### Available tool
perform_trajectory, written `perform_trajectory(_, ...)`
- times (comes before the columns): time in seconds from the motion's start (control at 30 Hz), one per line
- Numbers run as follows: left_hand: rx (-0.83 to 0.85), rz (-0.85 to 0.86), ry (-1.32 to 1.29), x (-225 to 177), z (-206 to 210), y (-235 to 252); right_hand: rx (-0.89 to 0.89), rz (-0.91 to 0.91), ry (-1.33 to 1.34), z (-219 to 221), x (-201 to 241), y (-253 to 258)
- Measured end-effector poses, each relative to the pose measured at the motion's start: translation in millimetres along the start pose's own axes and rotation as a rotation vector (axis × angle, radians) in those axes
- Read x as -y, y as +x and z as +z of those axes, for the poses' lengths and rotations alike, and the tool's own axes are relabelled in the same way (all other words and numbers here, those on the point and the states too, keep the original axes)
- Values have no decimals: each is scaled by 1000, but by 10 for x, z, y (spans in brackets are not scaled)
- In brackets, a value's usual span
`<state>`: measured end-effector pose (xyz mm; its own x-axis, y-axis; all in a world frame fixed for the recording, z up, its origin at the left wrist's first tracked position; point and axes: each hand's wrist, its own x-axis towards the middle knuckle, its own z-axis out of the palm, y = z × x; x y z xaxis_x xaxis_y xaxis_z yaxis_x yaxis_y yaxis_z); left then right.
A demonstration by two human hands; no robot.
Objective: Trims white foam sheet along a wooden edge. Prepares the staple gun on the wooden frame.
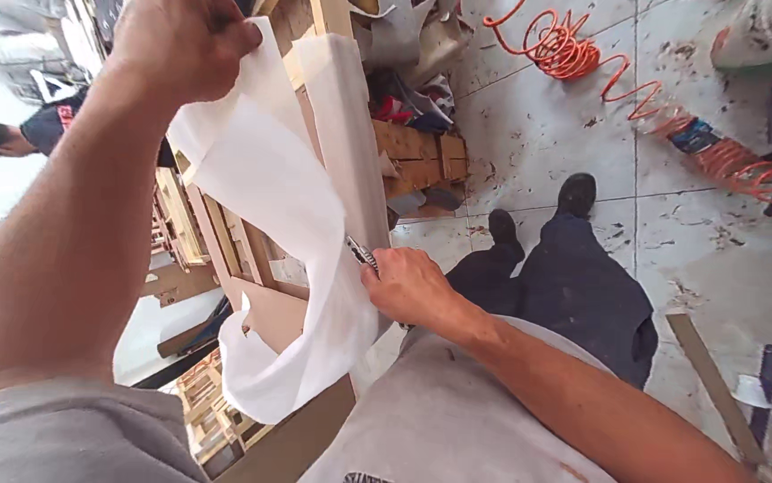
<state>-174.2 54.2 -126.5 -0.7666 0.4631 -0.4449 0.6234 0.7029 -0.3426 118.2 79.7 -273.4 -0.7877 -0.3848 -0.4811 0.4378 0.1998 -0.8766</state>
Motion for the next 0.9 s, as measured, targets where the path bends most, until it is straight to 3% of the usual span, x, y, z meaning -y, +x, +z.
perform_trajectory(0.1, -157, -82, 6, -152, -137, -474, -5, -18, 26, 129, -90, -84)
perform_trajectory(0.13, -262, -37, 3, -228, -209, -860, -4, -28, 31, 127, -113, -81)
perform_trajectory(0.2, -378, 224, -104, -557, -133, -1935, 4, -52, 40, 110, -149, -44)
perform_trajectory(0.27, -178, 378, -417, -1249, 303, -2886, -7, -65, 75, 127, -170, -5)
perform_trajectory(0.3, -35, 386, -541, -1520, 625, -3088, -20, -67, 79, 117, -170, 9)
perform_trajectory(0.37, 54, 157, -627, -1601, 1331, -3063, -33, -54, 66, 111, -173, 16)
perform_trajectory(0.43, -36, -195, -594, -1218, 1774, -2797, -53, -20, 72, 101, -199, 28)
perform_trajectory(0.5, -181, -452, -597, -757, 1890, -2720, -58, 10, 58, 120, -193, 43)
perform_trajectory(0.6, -395, -676, -763, -414, 1923, -2763, -93, 30, 42, 188, -171, 78)
perform_trajectory(0.67, -439, -682, -873, -434, 1963, -2629, -120, 31, 36, 228, -129, 88)
perform_trajectory(0.73, -439, -533, -1009, -496, 2043, -2309, -148, 43, 23, 259, -86, 77)
perform_trajectory(0.8, -409, -471, -960, -405, 2110, -1969, -171, 66, 11, 288, -53, 61)
perform_trajectory(0.9, -279, -636, -771, -78, 2367, -1718, -199, 93, -5, 349, -40, 55)
